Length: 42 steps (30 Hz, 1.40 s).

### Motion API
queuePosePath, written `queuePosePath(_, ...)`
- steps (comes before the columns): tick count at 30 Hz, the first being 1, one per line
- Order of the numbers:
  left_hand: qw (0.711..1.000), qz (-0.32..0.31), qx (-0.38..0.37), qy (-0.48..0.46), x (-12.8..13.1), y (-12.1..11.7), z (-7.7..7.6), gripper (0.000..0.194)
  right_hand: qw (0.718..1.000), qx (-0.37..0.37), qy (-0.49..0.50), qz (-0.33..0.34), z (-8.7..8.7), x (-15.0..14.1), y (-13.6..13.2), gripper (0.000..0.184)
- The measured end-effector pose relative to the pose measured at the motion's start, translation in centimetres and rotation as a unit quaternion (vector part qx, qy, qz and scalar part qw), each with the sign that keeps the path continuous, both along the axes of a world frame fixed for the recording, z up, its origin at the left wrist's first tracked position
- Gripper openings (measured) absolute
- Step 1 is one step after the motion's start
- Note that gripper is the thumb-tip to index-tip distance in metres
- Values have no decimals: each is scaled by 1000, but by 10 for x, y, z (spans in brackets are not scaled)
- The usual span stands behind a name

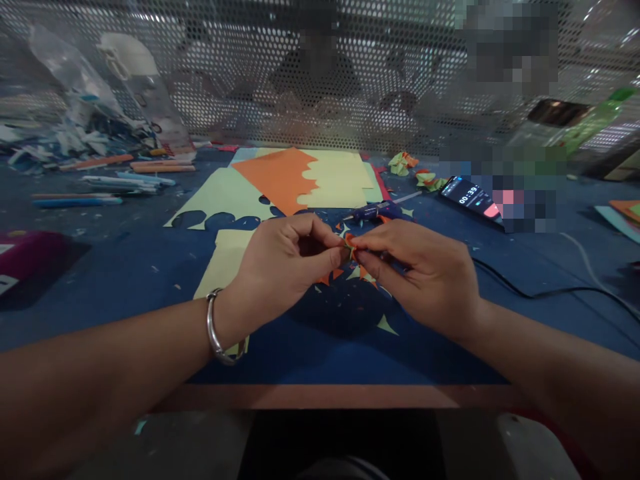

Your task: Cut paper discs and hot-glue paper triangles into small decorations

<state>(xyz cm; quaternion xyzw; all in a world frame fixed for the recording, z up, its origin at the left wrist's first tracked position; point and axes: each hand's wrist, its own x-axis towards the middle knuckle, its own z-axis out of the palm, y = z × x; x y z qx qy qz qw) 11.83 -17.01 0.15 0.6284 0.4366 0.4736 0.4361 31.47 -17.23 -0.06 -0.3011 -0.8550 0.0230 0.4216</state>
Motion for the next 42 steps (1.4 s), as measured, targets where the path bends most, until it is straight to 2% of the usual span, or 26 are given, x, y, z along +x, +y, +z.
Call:
queuePosePath(9, 998, -49, 19, 39, -4, 5, -8, 3, 999, -51, -2, 19, -5, 3, 5, 11)
queuePosePath(13, 998, -48, 11, 30, -4, 4, -6, 7, 999, -44, 0, 8, -3, 4, 5, 12)
queuePosePath(22, 997, -36, 46, 56, 0, 2, -6, 4, 998, -53, -18, -8, -4, 5, 2, 14)
queuePosePath(33, 997, -47, 13, 60, -1, 10, -12, 3, 997, -46, -55, 2, -6, 5, 7, 14)
queuePosePath(42, 995, -29, 26, 93, -1, 9, -11, 5, 997, -6, -69, -37, -8, 2, 3, 14)
